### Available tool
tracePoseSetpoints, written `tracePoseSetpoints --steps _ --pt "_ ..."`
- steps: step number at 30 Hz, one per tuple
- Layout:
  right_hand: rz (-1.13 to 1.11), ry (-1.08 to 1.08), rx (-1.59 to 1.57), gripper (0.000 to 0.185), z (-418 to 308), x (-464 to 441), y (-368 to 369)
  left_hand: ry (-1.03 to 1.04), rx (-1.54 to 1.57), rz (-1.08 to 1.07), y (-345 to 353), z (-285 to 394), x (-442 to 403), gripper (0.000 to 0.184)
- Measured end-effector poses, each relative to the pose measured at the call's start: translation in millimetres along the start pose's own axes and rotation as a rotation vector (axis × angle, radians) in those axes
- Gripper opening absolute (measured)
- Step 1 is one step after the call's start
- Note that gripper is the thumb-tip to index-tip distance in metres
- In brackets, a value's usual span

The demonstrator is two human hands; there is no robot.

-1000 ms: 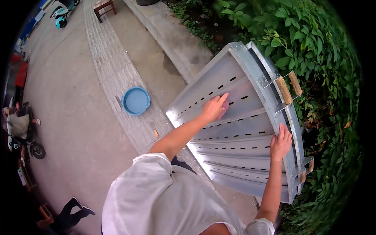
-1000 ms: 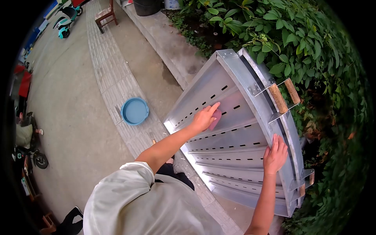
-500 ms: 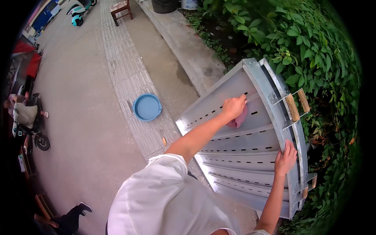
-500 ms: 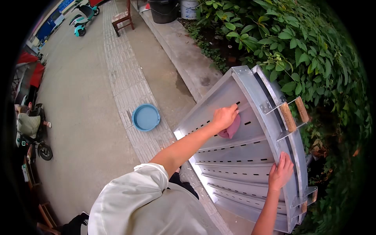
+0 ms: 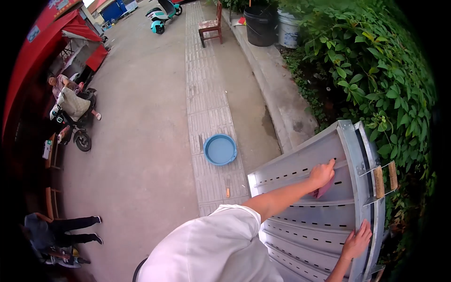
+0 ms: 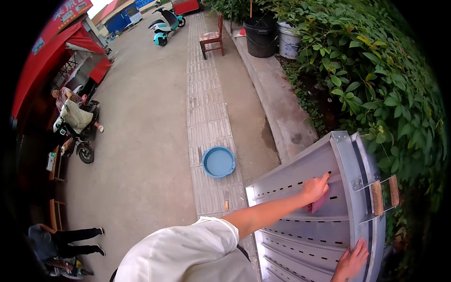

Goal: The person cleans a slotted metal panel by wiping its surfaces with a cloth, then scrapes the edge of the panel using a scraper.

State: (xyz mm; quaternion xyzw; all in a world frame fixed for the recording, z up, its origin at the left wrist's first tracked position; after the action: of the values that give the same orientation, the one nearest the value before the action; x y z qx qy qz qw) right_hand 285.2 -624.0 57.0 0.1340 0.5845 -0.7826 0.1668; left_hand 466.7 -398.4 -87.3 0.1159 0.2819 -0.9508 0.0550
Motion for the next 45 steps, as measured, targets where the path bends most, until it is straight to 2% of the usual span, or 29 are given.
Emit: tracePoseSetpoints --steps 5,8,27,45 --pt "-0.029 0.031 -0.022 0.066 -4.3 -3.6 -11.2 -0.030 0.049 0.042 7.4 3.0 -1.4 0.029" --pt "-0.027 0.047 -0.025 0.064 -3.1 -5.1 -10.4 -0.103 0.059 -0.046 2.5 7.7 -3.0 0.021" --pt "0.016 0.059 -0.022 0.062 -3.5 -2.3 -11.7 0.009 -0.024 0.008 0.0 3.0 -6.8 0.022" --pt "0.021 0.044 -0.045 0.066 -6.8 -7.5 -11.4 0.136 -0.008 -0.053 -13.9 -8.7 -5.8 0.021"
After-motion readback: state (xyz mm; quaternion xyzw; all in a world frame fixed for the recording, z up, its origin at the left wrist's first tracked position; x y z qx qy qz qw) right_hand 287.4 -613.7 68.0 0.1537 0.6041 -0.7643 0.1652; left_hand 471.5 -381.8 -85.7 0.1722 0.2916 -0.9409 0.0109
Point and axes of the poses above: each hand's wrist, its own x-axis away from the middle knuckle, its own y-axis out of the palm, z = x × y, the point moved 3 cm from there along -x, towards the middle knuckle, and after that the axes turned 1 degree about y, right-handed, at the moved point
